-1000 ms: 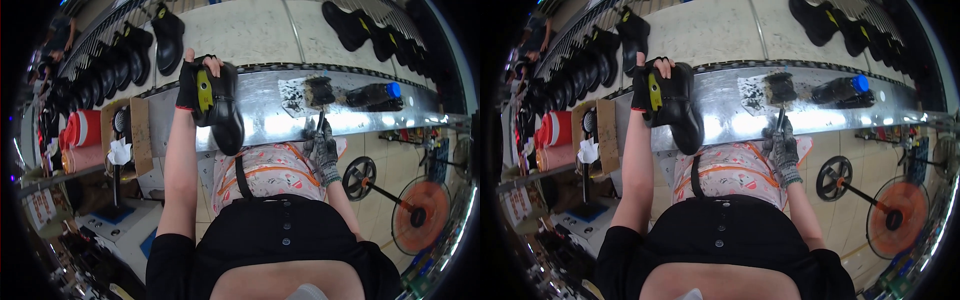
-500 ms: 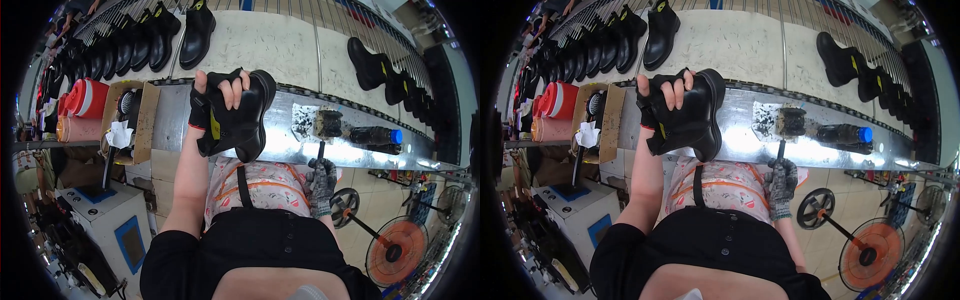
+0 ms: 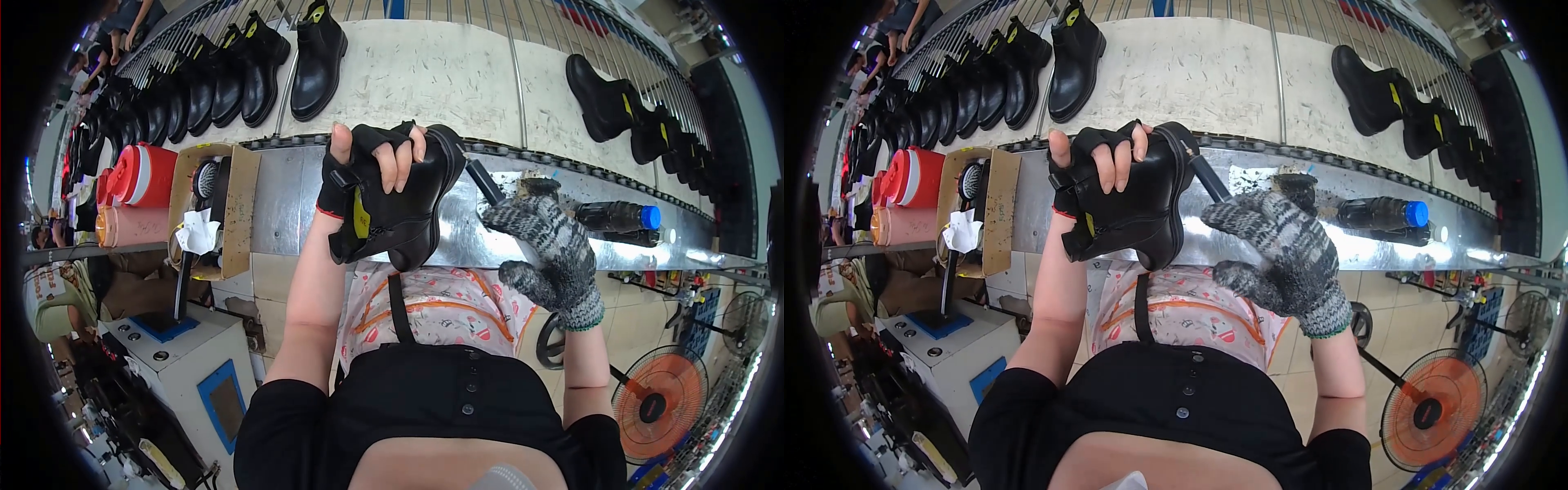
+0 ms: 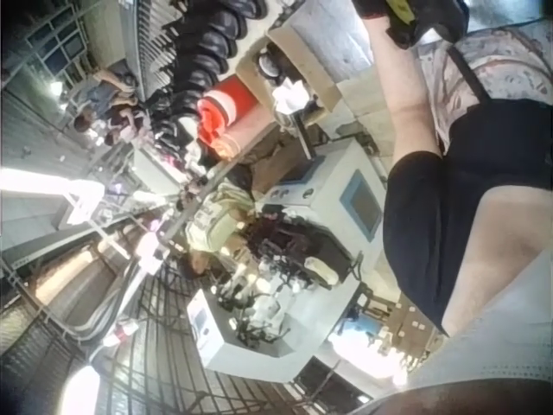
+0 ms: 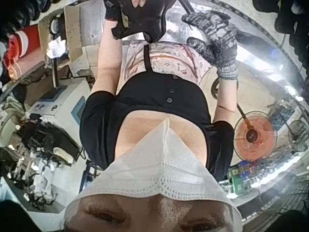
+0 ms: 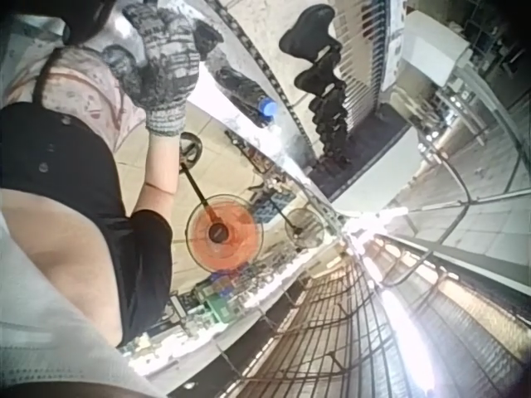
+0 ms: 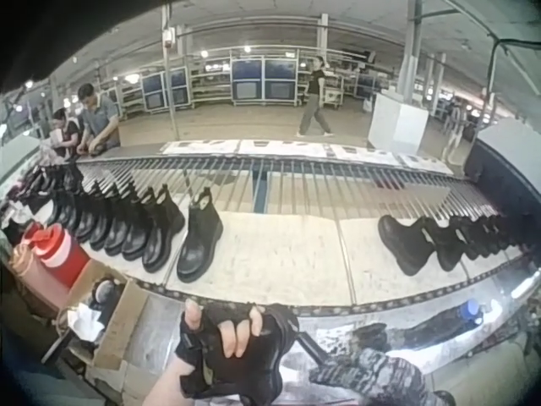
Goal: Cleaning and polishing black boots on an industrial conveyor line using a brush and cloth.
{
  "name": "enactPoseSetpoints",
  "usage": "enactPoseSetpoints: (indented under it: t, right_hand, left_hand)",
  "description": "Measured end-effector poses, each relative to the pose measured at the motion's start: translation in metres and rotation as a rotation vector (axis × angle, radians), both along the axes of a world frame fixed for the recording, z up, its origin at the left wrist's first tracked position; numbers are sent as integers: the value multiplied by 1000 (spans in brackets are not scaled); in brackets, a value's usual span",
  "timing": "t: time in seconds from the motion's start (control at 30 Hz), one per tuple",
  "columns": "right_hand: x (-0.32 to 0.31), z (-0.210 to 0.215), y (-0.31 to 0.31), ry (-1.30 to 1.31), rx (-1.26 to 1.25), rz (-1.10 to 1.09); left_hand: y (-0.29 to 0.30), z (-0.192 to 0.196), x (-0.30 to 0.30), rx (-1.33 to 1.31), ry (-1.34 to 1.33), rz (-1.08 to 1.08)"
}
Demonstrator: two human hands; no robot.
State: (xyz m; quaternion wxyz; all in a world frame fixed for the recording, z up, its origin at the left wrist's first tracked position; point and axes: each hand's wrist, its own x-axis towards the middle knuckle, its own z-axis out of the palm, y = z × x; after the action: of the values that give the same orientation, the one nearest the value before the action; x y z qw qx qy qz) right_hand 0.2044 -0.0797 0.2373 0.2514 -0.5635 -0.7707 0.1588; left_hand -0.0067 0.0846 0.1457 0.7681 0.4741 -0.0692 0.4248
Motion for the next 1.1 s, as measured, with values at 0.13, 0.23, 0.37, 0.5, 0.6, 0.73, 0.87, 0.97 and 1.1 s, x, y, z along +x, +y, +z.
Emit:
enactPoseSetpoints:
  t: [0.13, 0.23, 0.37, 0.5, 0.6, 0.73, 0.87, 0.97, 1.1]
  right_hand:
    - [0, 3, 4, -150, 16, 31]
    - [-1, 0, 4, -155, 30, 26]
    - [-2, -4, 3, -166, -37, 10]
    - [-2, -4, 4, -212, -32, 2]
    - [-1, -7, 5, -120, -47, 15]
    - [-1, -3, 6, -164, -49, 12]
    - [-1, -8, 7, -188, -70, 12]
    - [-2, -11, 8, -193, -46, 10]
    - [-5, -11, 12, -144, -44, 28]
  left_hand:
    - [-4, -1, 4, -59, -48, -18]
    - [-3, -2, 5, -50, -53, -20]
    - [-4, -1, 5, -64, -59, -23]
    - [-3, 1, 5, -36, -22, -29]
    - [-1, -1, 6, -27, -43, -20]
    - [0, -5, 6, 1, -39, -11]
    - [1, -10, 6, -9, -63, -2]
    - [2, -7, 3, -13, -40, -5]
    - [5, -9, 1, -9, -41, -8]
